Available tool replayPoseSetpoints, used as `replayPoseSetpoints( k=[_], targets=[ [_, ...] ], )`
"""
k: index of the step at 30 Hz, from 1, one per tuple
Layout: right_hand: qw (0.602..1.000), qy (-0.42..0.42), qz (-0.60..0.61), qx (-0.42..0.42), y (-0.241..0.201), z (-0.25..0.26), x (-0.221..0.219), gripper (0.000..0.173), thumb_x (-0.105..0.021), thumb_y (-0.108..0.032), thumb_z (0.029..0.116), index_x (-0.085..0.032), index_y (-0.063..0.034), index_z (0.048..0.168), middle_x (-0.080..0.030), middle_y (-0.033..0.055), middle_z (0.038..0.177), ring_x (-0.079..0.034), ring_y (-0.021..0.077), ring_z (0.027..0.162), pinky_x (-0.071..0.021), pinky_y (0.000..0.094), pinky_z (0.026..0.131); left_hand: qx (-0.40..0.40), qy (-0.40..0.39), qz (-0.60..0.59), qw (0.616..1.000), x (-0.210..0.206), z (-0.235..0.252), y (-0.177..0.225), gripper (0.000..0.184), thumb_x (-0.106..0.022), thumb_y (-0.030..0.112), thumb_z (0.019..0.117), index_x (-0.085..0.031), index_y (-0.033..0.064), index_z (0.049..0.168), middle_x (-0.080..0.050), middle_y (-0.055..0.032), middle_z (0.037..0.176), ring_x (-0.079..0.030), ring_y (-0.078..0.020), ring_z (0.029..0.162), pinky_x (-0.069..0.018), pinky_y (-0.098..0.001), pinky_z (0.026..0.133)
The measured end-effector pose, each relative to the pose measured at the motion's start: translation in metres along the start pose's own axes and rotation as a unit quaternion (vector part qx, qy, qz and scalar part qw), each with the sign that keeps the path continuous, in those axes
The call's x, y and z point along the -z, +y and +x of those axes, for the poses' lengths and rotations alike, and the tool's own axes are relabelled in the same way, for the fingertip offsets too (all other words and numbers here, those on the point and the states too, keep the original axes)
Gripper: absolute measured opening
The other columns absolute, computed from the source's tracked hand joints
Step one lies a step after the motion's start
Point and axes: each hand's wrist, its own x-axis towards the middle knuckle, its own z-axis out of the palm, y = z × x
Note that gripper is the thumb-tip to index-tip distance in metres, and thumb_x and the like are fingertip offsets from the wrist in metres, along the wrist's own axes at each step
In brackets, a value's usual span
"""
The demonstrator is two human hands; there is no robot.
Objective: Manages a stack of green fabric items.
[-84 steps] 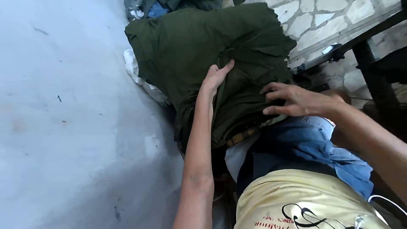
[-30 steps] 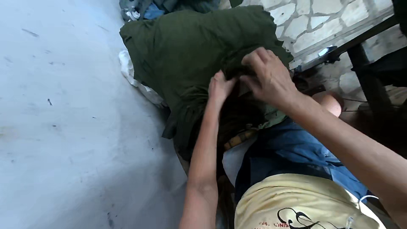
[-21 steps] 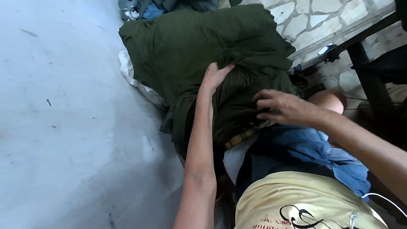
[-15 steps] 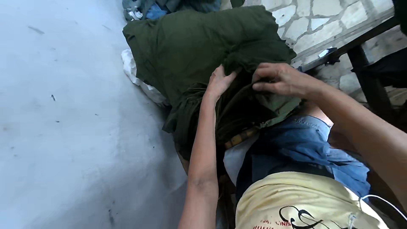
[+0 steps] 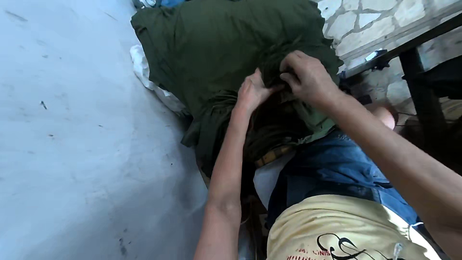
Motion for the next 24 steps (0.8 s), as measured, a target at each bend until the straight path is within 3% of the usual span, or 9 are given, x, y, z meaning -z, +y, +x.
replayPoseSetpoints(
  k=[2, 4, 6, 9, 14, 16, 19, 22, 24],
  targets=[
    [0.988, 0.012, -0.106, 0.110, -0.022, -0.023, -0.009, 0.027, -0.059, -0.018, 0.1008, -0.064, -0.0009, 0.121, -0.065, 0.0225, 0.124, -0.062, 0.0414, 0.117, -0.0485, 0.0582, 0.096, 0.015, -0.026, -0.015, 0.999, 0.013, 0.017, -0.006, 0.061, -0.070, 0.047, 0.0941, -0.061, -0.0006, 0.132, -0.068, -0.0228, 0.121, -0.065, -0.0361, 0.116, -0.0481, -0.0581, 0.101],
    [0.965, -0.043, -0.167, 0.199, -0.020, -0.062, -0.020, 0.034, -0.069, -0.035, 0.0933, -0.069, -0.0081, 0.114, -0.066, 0.0167, 0.122, -0.062, 0.0381, 0.118, -0.0484, 0.0574, 0.094, 0.029, -0.053, -0.042, 0.997, 0.019, 0.027, -0.009, 0.061, -0.069, 0.041, 0.0968, -0.056, -0.0002, 0.139, -0.064, -0.0227, 0.131, -0.061, -0.0335, 0.125, -0.0440, -0.0543, 0.109],
    [0.962, -0.129, -0.186, 0.153, 0.003, -0.090, -0.024, 0.036, -0.081, -0.040, 0.0842, -0.071, -0.0097, 0.100, -0.065, 0.0167, 0.125, -0.060, 0.0386, 0.122, -0.0506, 0.0588, 0.092, 0.032, -0.041, -0.063, 0.997, 0.015, 0.028, -0.011, 0.063, -0.070, 0.040, 0.0962, -0.053, 0.0019, 0.143, -0.062, -0.0209, 0.135, -0.058, -0.0305, 0.130, -0.0418, -0.0516, 0.113],
    [0.974, -0.192, -0.095, 0.068, 0.019, -0.092, 0.000, 0.026, -0.077, -0.033, 0.0907, -0.074, -0.0078, 0.098, -0.063, 0.0172, 0.132, -0.058, 0.0400, 0.125, -0.0495, 0.0616, 0.095, 0.022, -0.011, -0.087, 0.996, 0.007, 0.021, -0.013, 0.067, -0.073, 0.041, 0.0941, -0.052, 0.0014, 0.144, -0.063, -0.0207, 0.135, -0.058, -0.0304, 0.130, -0.0418, -0.0515, 0.112],
    [0.988, -0.116, 0.059, 0.088, 0.026, -0.041, 0.043, 0.024, -0.067, -0.021, 0.0963, -0.072, 0.0028, 0.101, -0.065, 0.0200, 0.115, -0.065, 0.0329, 0.105, -0.0534, 0.0522, 0.091, -0.094, -0.118, -0.123, 0.981, 0.015, -0.034, 0.008, 0.102, -0.084, 0.041, 0.0816, -0.029, -0.0002, 0.157, -0.052, -0.0184, 0.148, -0.050, -0.0210, 0.138, -0.0400, -0.0387, 0.117],
    [0.992, -0.083, 0.056, 0.073, 0.025, -0.019, 0.037, 0.024, -0.066, -0.018, 0.0970, -0.070, 0.0051, 0.098, -0.064, 0.0210, 0.106, -0.064, 0.0331, 0.095, -0.0524, 0.0520, 0.084, -0.078, -0.072, -0.025, 0.994, 0.004, -0.050, 0.023, 0.115, -0.088, 0.052, 0.0729, -0.029, -0.0004, 0.156, -0.052, -0.0218, 0.147, -0.051, -0.0312, 0.137, -0.0412, -0.0509, 0.114],
    [0.999, -0.028, -0.018, 0.036, 0.013, -0.006, 0.015, 0.022, -0.064, -0.016, 0.1003, -0.068, 0.0041, 0.108, -0.063, 0.0231, 0.110, -0.066, 0.0401, 0.098, -0.0529, 0.0575, 0.083, 0.052, 0.058, 0.041, 0.996, -0.020, -0.046, 0.037, 0.087, -0.077, 0.050, 0.0878, -0.043, -0.0024, 0.149, -0.062, -0.0252, 0.134, -0.060, -0.0413, 0.125, -0.0455, -0.0609, 0.103],
    [0.983, 0.039, -0.131, 0.122, -0.015, -0.038, -0.014, 0.025, -0.058, -0.018, 0.1019, -0.065, -0.0024, 0.121, -0.064, 0.0227, 0.125, -0.062, 0.0426, 0.116, -0.0489, 0.0588, 0.094, 0.089, 0.035, 0.004, 0.995, -0.013, -0.016, 0.020, 0.063, -0.066, 0.045, 0.0974, -0.054, -0.0013, 0.140, -0.067, -0.0256, 0.122, -0.064, -0.0418, 0.117, -0.0482, -0.0628, 0.098],
    [0.964, -0.029, -0.155, 0.214, -0.016, -0.072, -0.032, 0.030, -0.064, -0.028, 0.0966, -0.067, -0.0079, 0.118, -0.064, 0.0172, 0.128, -0.060, 0.0378, 0.122, -0.0481, 0.0568, 0.098, 0.086, 0.002, -0.084, 0.993, -0.002, 0.007, -0.001, 0.067, -0.065, 0.053, 0.0958, -0.058, 0.0017, 0.138, -0.066, -0.0216, 0.128, -0.062, -0.0351, 0.123, -0.0468, -0.0583, 0.105]
  ],
)
